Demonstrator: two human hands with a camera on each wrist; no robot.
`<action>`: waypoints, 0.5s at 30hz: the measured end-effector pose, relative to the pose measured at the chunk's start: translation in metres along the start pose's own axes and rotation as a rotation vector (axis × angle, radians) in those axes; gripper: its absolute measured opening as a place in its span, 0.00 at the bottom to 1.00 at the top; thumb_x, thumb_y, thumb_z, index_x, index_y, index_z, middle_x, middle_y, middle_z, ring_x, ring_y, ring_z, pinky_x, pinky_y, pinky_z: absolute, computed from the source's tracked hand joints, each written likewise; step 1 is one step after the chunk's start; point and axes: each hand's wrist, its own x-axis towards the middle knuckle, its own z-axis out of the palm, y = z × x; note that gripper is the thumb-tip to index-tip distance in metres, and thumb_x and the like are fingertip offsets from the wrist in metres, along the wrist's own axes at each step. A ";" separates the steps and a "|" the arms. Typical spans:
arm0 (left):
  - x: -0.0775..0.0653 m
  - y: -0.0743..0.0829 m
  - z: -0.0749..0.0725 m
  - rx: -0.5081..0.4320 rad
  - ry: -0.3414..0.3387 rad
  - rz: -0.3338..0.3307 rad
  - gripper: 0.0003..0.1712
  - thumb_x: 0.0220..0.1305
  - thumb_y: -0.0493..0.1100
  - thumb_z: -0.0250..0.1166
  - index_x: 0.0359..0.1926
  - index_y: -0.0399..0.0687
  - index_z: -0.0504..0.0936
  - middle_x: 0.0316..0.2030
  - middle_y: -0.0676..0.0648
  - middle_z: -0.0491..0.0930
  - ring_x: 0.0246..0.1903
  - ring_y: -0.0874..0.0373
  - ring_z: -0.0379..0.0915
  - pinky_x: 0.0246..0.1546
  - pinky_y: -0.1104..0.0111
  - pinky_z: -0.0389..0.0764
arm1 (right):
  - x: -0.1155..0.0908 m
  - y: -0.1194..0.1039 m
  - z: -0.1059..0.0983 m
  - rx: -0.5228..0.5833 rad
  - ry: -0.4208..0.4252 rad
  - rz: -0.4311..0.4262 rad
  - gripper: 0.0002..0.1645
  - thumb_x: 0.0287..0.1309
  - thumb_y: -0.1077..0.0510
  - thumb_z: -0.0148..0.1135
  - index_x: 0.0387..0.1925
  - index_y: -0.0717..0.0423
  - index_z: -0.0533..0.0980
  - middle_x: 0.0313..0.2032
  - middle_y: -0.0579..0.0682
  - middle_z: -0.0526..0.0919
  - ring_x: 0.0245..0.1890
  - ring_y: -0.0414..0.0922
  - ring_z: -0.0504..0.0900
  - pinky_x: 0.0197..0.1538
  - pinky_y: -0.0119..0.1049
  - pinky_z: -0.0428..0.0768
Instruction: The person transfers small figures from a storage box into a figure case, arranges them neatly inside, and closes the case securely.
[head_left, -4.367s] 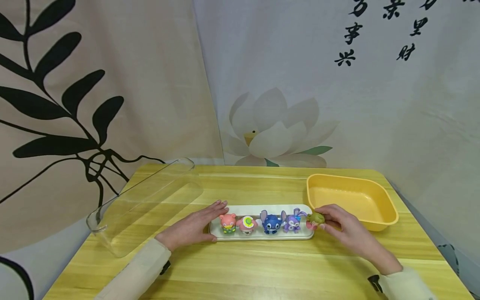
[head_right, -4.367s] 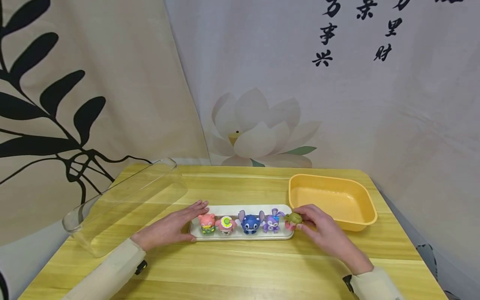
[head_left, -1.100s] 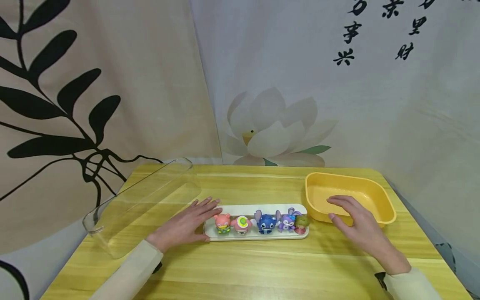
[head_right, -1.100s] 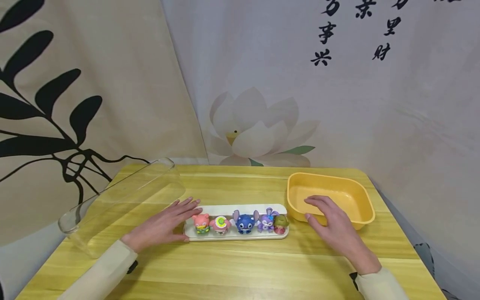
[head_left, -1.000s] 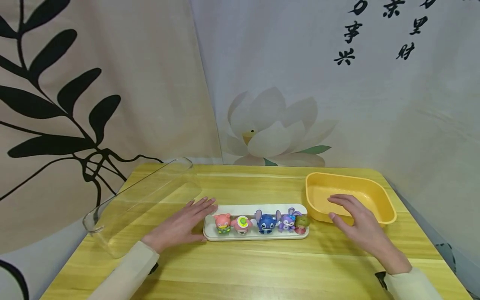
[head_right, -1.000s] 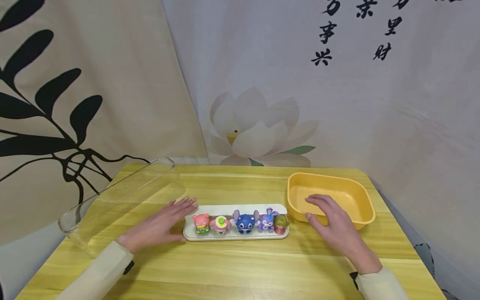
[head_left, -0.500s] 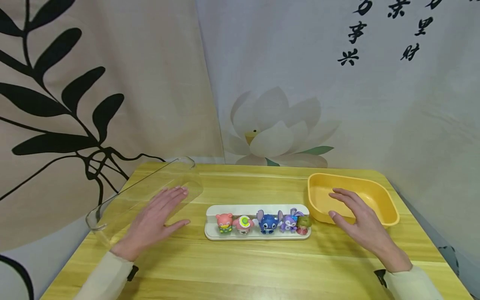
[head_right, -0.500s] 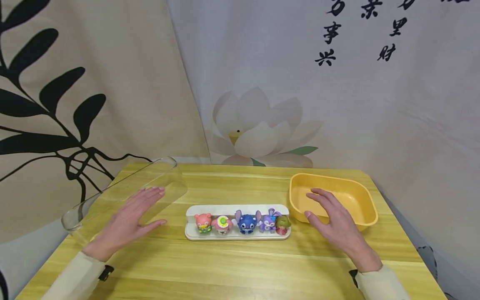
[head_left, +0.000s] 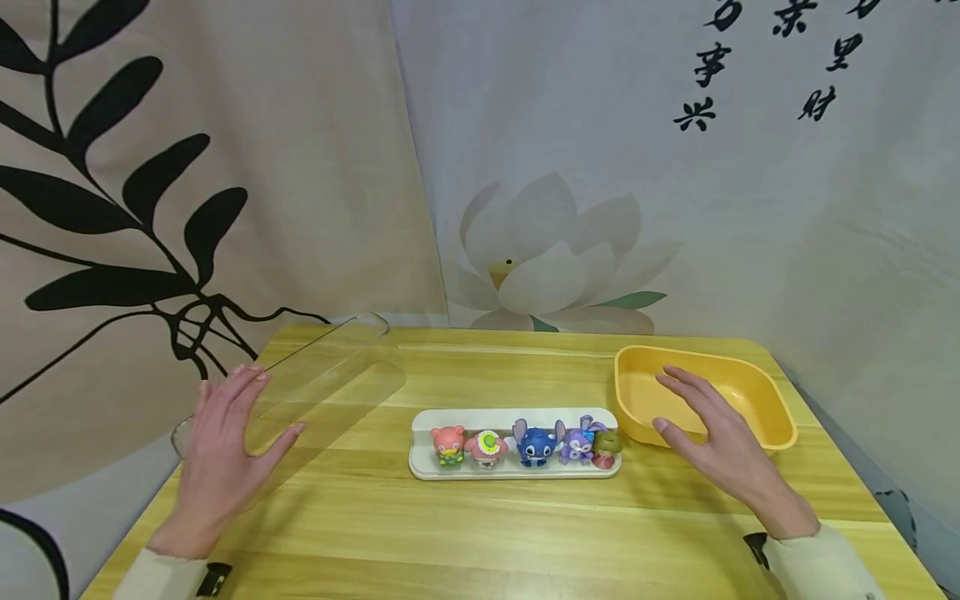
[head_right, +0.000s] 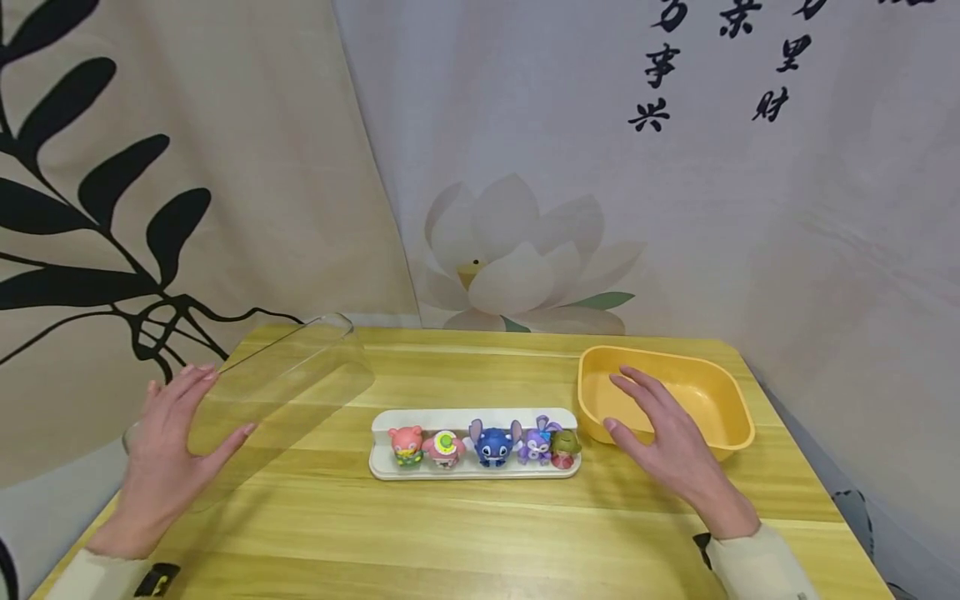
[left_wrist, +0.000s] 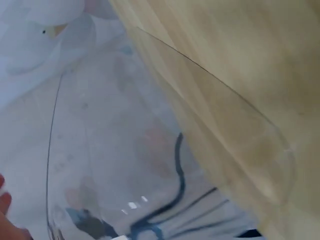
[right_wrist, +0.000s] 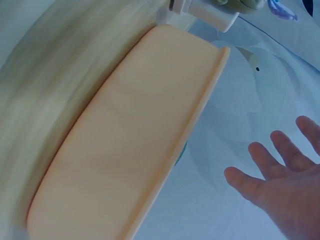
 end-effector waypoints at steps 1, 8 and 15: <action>-0.003 -0.002 -0.004 0.001 0.008 -0.037 0.53 0.69 0.76 0.55 0.65 0.28 0.73 0.66 0.31 0.71 0.71 0.36 0.62 0.77 0.38 0.48 | 0.001 -0.001 0.000 0.003 -0.001 0.000 0.38 0.66 0.55 0.70 0.74 0.52 0.69 0.73 0.56 0.68 0.69 0.65 0.68 0.58 0.70 0.72; -0.025 -0.012 -0.028 0.003 -0.058 -0.365 0.67 0.56 0.79 0.66 0.76 0.31 0.58 0.78 0.31 0.50 0.78 0.30 0.40 0.75 0.33 0.42 | 0.010 -0.015 0.000 0.030 -0.006 -0.003 0.39 0.66 0.55 0.69 0.76 0.51 0.67 0.75 0.55 0.66 0.71 0.65 0.66 0.60 0.72 0.70; -0.035 -0.014 -0.045 0.018 -0.237 -0.757 0.70 0.57 0.55 0.78 0.83 0.39 0.38 0.82 0.36 0.30 0.80 0.34 0.28 0.73 0.31 0.43 | 0.023 -0.030 0.008 0.050 -0.017 -0.042 0.39 0.66 0.55 0.69 0.76 0.53 0.67 0.75 0.53 0.66 0.71 0.63 0.66 0.62 0.70 0.70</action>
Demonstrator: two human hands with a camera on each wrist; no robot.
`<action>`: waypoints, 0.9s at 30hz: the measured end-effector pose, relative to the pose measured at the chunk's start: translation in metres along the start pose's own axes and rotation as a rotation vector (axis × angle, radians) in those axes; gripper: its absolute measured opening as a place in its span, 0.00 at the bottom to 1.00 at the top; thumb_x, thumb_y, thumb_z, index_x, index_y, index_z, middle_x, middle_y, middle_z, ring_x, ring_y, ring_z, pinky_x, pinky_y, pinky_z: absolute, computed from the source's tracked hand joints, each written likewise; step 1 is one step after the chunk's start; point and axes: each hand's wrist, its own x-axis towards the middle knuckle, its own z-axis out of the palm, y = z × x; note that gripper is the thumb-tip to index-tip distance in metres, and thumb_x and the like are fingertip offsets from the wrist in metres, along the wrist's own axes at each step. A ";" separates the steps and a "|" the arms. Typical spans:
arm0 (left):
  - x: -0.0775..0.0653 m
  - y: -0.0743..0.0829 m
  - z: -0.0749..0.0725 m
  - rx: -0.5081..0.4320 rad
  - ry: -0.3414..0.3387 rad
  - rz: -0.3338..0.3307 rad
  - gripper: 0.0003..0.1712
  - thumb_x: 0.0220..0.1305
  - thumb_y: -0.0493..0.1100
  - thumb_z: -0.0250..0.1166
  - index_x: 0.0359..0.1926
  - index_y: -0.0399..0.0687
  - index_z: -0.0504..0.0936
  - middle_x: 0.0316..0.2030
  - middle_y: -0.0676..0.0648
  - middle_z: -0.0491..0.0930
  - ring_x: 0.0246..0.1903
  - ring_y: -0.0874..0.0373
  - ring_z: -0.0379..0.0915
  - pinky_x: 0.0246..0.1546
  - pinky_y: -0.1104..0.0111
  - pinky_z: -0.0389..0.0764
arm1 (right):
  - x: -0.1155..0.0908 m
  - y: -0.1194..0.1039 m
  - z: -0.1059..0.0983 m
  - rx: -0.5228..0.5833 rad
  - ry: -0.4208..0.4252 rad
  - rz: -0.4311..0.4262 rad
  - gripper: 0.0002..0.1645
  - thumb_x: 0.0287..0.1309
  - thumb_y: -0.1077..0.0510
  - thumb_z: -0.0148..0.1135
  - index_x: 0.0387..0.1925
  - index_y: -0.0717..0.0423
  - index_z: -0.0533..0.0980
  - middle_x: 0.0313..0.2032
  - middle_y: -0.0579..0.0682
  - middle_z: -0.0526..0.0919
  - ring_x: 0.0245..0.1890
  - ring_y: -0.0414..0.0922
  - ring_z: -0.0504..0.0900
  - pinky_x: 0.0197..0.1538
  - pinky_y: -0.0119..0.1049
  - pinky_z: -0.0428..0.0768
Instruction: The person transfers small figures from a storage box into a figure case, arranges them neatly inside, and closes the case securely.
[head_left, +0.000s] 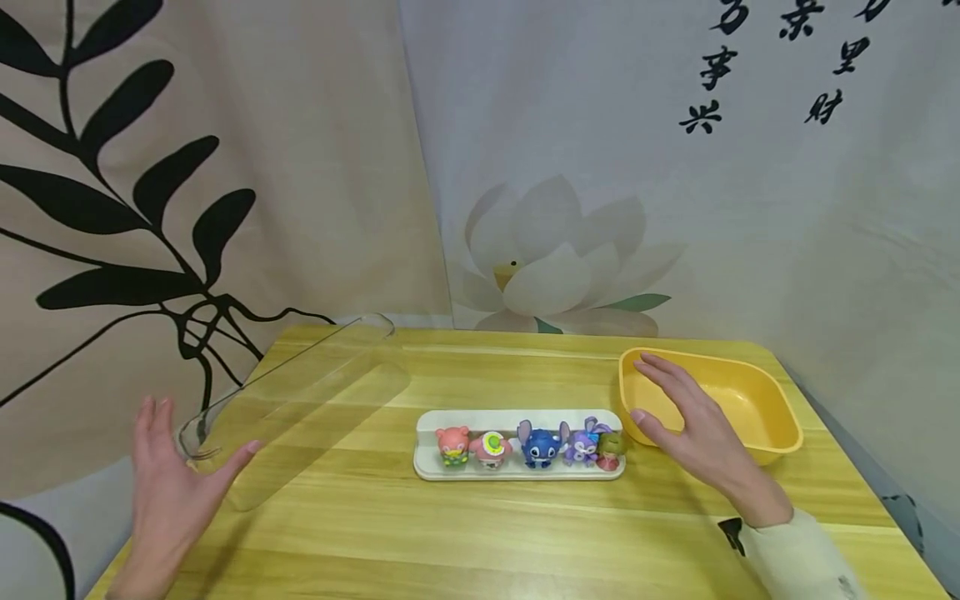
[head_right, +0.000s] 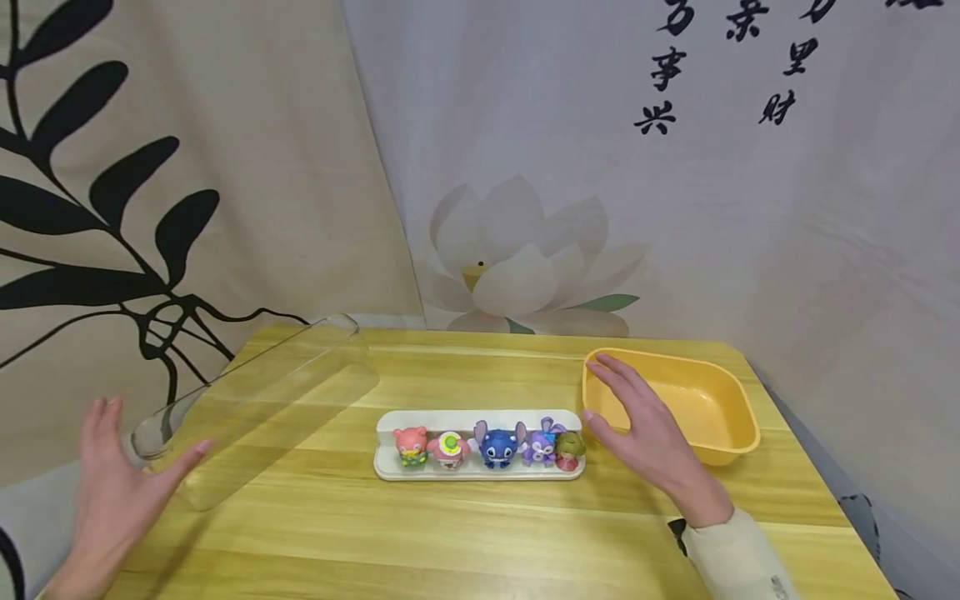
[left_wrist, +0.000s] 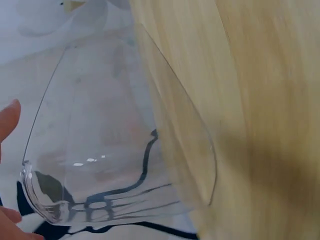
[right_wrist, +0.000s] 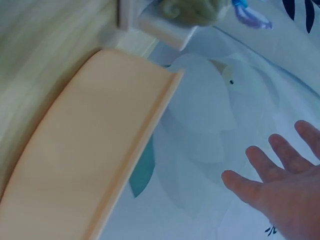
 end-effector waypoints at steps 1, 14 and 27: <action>-0.001 -0.001 -0.001 -0.006 -0.023 -0.040 0.70 0.59 0.56 0.77 0.83 0.40 0.36 0.82 0.37 0.28 0.80 0.33 0.27 0.72 0.30 0.42 | 0.002 -0.002 0.002 0.001 -0.003 -0.009 0.39 0.66 0.55 0.69 0.76 0.53 0.67 0.75 0.54 0.66 0.72 0.63 0.66 0.62 0.71 0.70; 0.007 -0.020 -0.002 -0.254 -0.378 -0.343 0.71 0.68 0.64 0.67 0.80 0.45 0.18 0.78 0.26 0.27 0.75 0.20 0.30 0.69 0.26 0.45 | 0.021 -0.026 0.026 0.050 -0.062 -0.037 0.39 0.66 0.52 0.68 0.75 0.54 0.67 0.76 0.54 0.64 0.74 0.63 0.64 0.66 0.74 0.67; 0.008 -0.040 0.011 -0.373 -0.262 -0.290 0.46 0.69 0.52 0.71 0.78 0.54 0.55 0.63 0.64 0.69 0.56 0.62 0.62 0.41 0.82 0.73 | 0.038 -0.057 0.044 0.056 -0.151 -0.053 0.42 0.68 0.43 0.65 0.78 0.50 0.64 0.79 0.52 0.60 0.77 0.59 0.58 0.69 0.72 0.65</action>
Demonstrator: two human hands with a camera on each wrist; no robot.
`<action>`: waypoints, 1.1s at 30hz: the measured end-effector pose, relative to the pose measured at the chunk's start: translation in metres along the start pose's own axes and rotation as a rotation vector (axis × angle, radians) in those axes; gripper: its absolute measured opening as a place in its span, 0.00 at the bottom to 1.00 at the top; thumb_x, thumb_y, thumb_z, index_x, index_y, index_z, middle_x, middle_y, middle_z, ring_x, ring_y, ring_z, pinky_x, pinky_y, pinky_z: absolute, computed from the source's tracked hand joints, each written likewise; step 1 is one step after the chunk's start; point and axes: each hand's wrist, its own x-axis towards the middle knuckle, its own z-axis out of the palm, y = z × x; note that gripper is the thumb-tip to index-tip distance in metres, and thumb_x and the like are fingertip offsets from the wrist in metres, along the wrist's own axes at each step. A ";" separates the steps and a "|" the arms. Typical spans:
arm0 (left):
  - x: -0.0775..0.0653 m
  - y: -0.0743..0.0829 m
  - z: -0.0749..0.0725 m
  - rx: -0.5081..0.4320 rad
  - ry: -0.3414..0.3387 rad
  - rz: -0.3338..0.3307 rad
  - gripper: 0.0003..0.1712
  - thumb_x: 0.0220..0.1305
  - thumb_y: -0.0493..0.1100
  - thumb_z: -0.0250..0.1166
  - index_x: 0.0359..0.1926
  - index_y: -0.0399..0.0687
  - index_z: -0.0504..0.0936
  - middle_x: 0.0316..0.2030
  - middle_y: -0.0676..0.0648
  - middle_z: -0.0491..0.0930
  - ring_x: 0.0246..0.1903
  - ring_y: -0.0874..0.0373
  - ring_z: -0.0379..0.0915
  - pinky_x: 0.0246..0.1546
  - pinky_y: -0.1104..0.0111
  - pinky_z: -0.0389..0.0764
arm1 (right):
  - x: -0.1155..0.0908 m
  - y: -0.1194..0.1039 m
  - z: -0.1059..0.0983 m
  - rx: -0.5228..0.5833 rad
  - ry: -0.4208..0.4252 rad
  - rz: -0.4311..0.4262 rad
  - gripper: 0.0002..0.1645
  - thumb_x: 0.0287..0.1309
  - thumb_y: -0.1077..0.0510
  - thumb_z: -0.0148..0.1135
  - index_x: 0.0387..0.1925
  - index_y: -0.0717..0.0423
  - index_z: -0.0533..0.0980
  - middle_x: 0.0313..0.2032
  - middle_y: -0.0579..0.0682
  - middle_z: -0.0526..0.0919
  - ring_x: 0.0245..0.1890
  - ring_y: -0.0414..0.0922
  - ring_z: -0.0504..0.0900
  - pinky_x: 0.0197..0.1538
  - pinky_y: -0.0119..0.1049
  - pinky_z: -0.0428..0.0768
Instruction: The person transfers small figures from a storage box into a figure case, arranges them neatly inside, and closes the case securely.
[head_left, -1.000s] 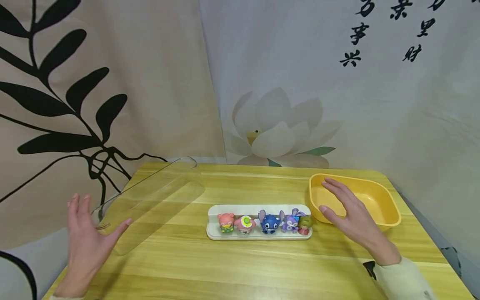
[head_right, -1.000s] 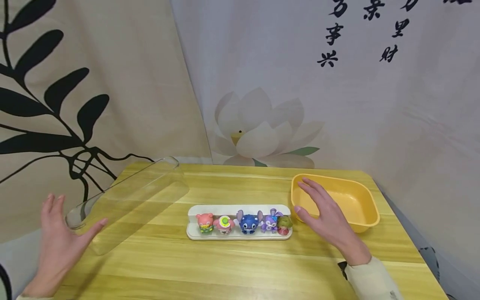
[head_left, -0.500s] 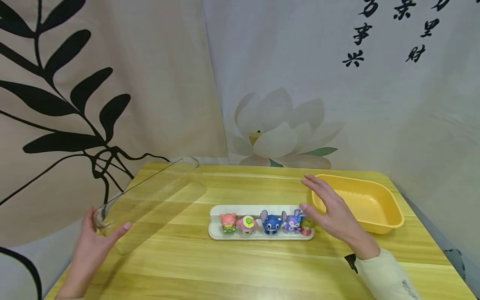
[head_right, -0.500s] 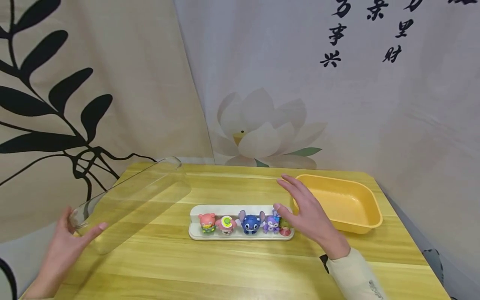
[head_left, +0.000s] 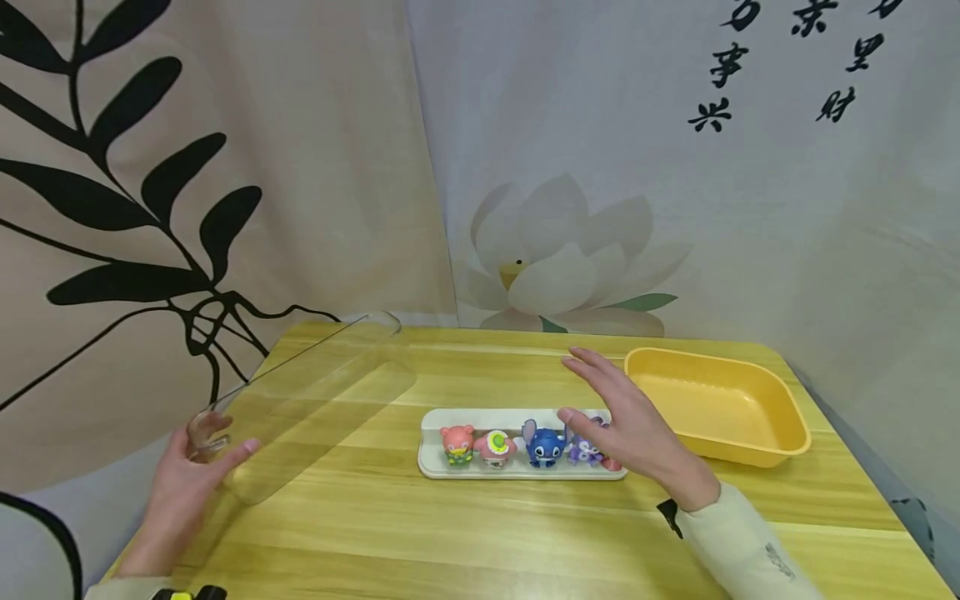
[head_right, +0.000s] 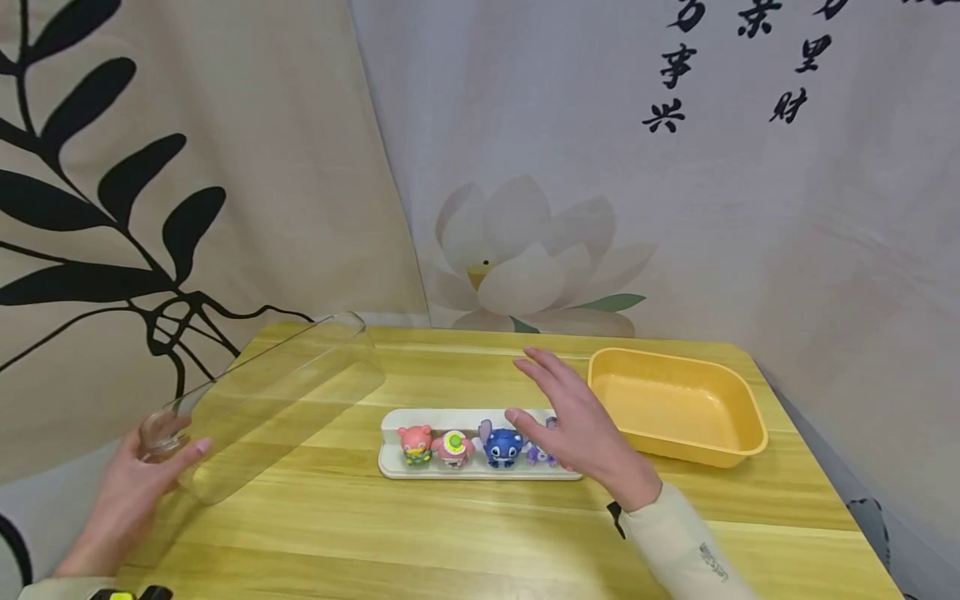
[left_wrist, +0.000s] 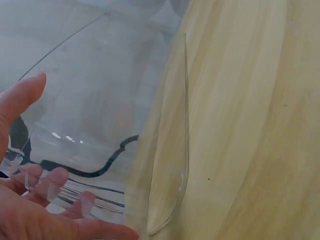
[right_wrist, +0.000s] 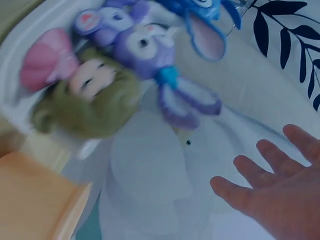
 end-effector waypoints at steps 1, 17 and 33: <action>0.001 0.000 0.000 0.000 0.000 0.017 0.46 0.69 0.51 0.71 0.79 0.53 0.55 0.62 0.66 0.69 0.53 0.66 0.62 0.40 0.82 0.73 | 0.002 -0.002 0.001 -0.005 -0.006 -0.002 0.42 0.68 0.43 0.65 0.78 0.50 0.64 0.79 0.52 0.60 0.77 0.59 0.58 0.69 0.72 0.64; 0.009 0.053 0.022 -0.449 -0.171 0.256 0.40 0.70 0.32 0.67 0.76 0.56 0.60 0.67 0.56 0.70 0.57 0.73 0.73 0.49 0.82 0.80 | 0.021 -0.030 -0.001 0.002 -0.047 0.007 0.47 0.69 0.37 0.62 0.81 0.45 0.58 0.81 0.45 0.53 0.80 0.54 0.52 0.73 0.69 0.62; -0.001 0.120 0.059 -0.547 -0.357 0.417 0.39 0.68 0.24 0.62 0.75 0.46 0.61 0.70 0.47 0.69 0.66 0.59 0.69 0.53 0.73 0.82 | 0.026 -0.031 -0.017 0.070 -0.018 0.115 0.57 0.67 0.34 0.64 0.84 0.38 0.42 0.82 0.47 0.47 0.79 0.60 0.53 0.74 0.70 0.58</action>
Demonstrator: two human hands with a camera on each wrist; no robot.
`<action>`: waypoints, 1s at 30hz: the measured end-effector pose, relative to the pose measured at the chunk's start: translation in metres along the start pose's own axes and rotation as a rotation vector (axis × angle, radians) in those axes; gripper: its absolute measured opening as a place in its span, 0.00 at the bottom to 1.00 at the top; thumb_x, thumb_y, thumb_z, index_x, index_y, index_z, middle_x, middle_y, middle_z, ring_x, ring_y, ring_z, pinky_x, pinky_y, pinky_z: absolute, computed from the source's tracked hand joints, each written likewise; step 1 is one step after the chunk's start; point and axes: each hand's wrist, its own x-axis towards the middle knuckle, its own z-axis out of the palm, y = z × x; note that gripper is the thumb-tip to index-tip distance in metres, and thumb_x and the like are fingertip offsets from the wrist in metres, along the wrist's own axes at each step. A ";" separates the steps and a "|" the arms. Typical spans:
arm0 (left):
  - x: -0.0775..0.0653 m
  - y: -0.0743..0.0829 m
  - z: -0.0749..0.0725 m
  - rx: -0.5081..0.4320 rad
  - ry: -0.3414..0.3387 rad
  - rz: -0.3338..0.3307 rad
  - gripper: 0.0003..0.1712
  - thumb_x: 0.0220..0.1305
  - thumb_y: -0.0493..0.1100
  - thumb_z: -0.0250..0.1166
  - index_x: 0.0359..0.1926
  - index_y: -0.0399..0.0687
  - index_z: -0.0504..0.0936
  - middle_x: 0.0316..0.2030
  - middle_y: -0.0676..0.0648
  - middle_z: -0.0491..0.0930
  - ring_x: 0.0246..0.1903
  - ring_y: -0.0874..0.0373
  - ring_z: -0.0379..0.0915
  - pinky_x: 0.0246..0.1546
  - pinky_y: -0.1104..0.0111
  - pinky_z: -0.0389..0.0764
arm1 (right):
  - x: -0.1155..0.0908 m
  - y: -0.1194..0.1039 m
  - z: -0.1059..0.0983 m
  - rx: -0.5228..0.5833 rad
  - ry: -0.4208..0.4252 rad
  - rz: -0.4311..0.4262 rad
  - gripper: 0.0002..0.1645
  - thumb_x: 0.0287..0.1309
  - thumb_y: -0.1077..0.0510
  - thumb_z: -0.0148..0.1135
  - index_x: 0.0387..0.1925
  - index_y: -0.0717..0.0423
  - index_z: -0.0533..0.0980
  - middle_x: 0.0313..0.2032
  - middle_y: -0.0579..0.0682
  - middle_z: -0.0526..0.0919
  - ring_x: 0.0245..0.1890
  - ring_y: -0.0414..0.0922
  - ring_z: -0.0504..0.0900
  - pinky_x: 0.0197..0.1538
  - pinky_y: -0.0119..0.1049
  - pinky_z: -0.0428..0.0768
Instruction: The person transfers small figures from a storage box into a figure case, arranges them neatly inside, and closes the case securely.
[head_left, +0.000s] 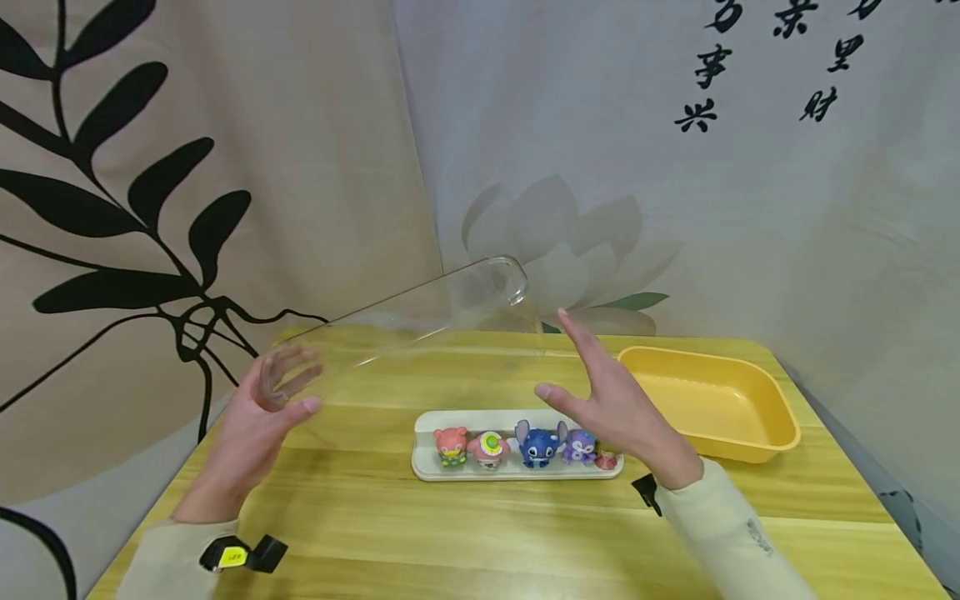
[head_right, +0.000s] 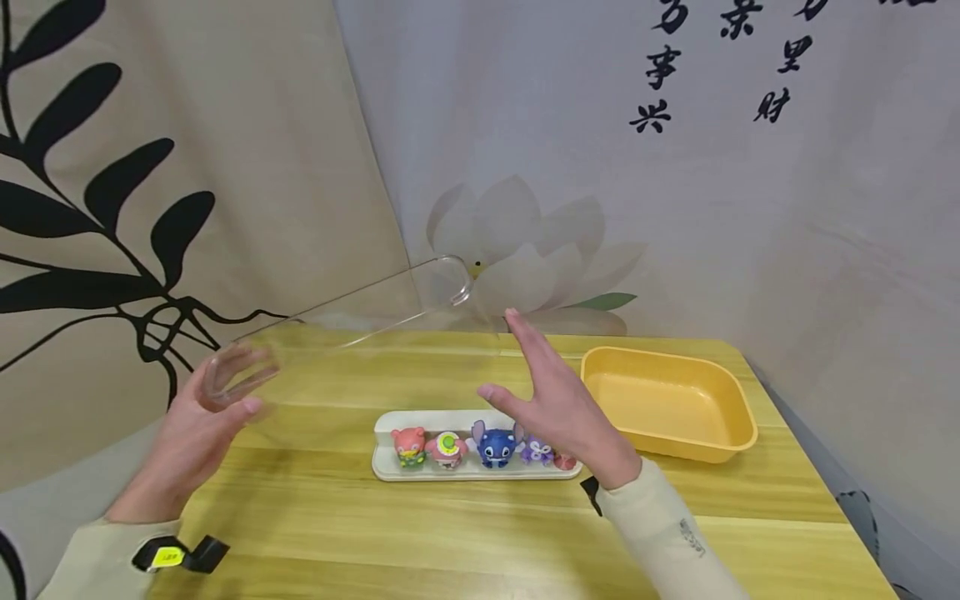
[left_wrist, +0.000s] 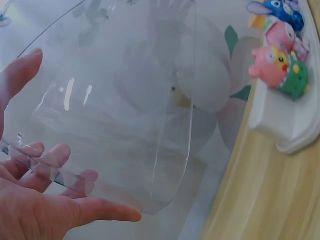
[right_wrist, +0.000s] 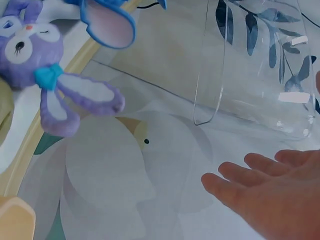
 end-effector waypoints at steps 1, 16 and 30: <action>0.001 0.002 0.003 0.004 -0.004 -0.005 0.39 0.68 0.24 0.62 0.75 0.47 0.62 0.70 0.48 0.70 0.66 0.59 0.69 0.53 0.73 0.82 | 0.000 0.001 -0.001 -0.003 0.003 0.003 0.57 0.67 0.34 0.63 0.84 0.39 0.42 0.82 0.48 0.47 0.79 0.61 0.53 0.73 0.70 0.58; 0.009 0.003 0.029 0.091 -0.083 -0.038 0.41 0.66 0.27 0.66 0.76 0.47 0.63 0.71 0.48 0.69 0.68 0.59 0.66 0.55 0.70 0.81 | -0.004 0.014 -0.005 0.144 0.075 0.010 0.55 0.69 0.41 0.66 0.84 0.49 0.45 0.78 0.59 0.59 0.74 0.62 0.65 0.73 0.59 0.66; 0.012 0.022 0.061 0.179 -0.158 -0.099 0.42 0.67 0.34 0.70 0.77 0.47 0.61 0.74 0.43 0.66 0.74 0.39 0.59 0.54 0.63 0.83 | -0.027 0.032 -0.021 0.195 0.147 0.042 0.47 0.65 0.53 0.72 0.78 0.56 0.59 0.70 0.58 0.71 0.67 0.61 0.74 0.66 0.52 0.74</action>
